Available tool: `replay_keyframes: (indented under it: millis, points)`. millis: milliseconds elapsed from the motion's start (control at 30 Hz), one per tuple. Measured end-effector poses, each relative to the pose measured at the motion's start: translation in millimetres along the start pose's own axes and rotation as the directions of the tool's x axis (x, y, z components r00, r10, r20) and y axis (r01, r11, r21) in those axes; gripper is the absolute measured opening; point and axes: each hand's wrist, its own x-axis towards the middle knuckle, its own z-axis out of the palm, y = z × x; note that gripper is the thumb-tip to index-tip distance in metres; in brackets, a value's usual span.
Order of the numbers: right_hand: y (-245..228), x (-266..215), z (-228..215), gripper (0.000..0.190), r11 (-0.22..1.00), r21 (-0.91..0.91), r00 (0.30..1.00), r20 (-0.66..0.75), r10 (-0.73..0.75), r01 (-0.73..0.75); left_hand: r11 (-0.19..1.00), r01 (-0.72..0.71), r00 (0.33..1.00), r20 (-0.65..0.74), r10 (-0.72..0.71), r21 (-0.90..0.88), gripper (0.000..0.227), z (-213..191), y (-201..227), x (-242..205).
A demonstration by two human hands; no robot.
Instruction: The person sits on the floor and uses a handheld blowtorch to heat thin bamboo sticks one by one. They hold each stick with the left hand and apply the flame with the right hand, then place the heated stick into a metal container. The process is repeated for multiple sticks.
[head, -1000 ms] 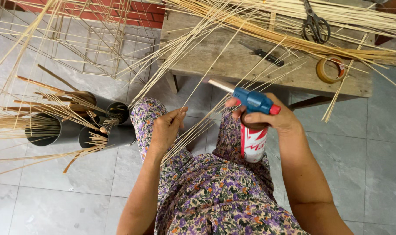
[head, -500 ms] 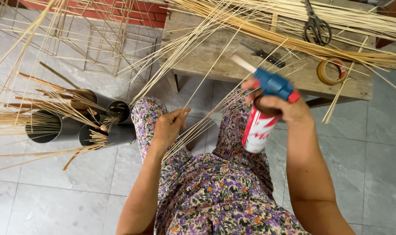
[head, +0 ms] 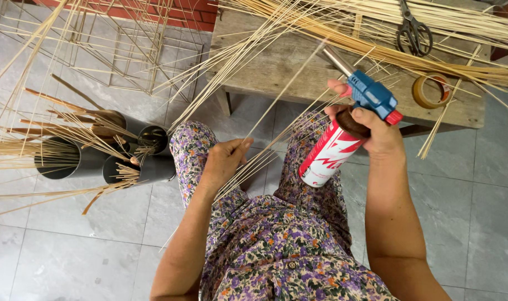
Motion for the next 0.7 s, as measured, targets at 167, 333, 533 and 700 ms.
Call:
replay_keyframes:
  millis: [167, 333, 533, 700]
  points:
    - [14.4, 0.4, 7.8, 0.066, 0.998, -0.005, 0.997, 0.057, 0.058, -0.058, 0.968, -0.246, 0.969, -0.017, 0.247, 0.043, 0.030, 26.6, 11.0, 4.1]
    - [13.5, -6.4, 8.2, 0.070, 1.000, -0.010, 1.000, -0.013, 0.025, -0.025, 0.925, -0.347, 0.922, -0.124, 0.367, 0.156, 0.032, 26.8, 20.7, 34.5]
    - [9.2, -24.3, -15.0, 0.068, 1.000, -0.005, 0.992, -0.124, 0.001, -0.001, 0.790, -0.228, 0.874, -0.238, 0.423, 0.569, 0.023, 0.4, 34.2, 149.4]
    - [5.6, -43.7, -23.1, 0.063, 0.996, -0.077, 0.987, -0.159, 0.025, -0.037, 0.650, -0.266, 0.826, -0.180, 0.535, 0.711, 0.052, 0.0, 56.8, 244.7]
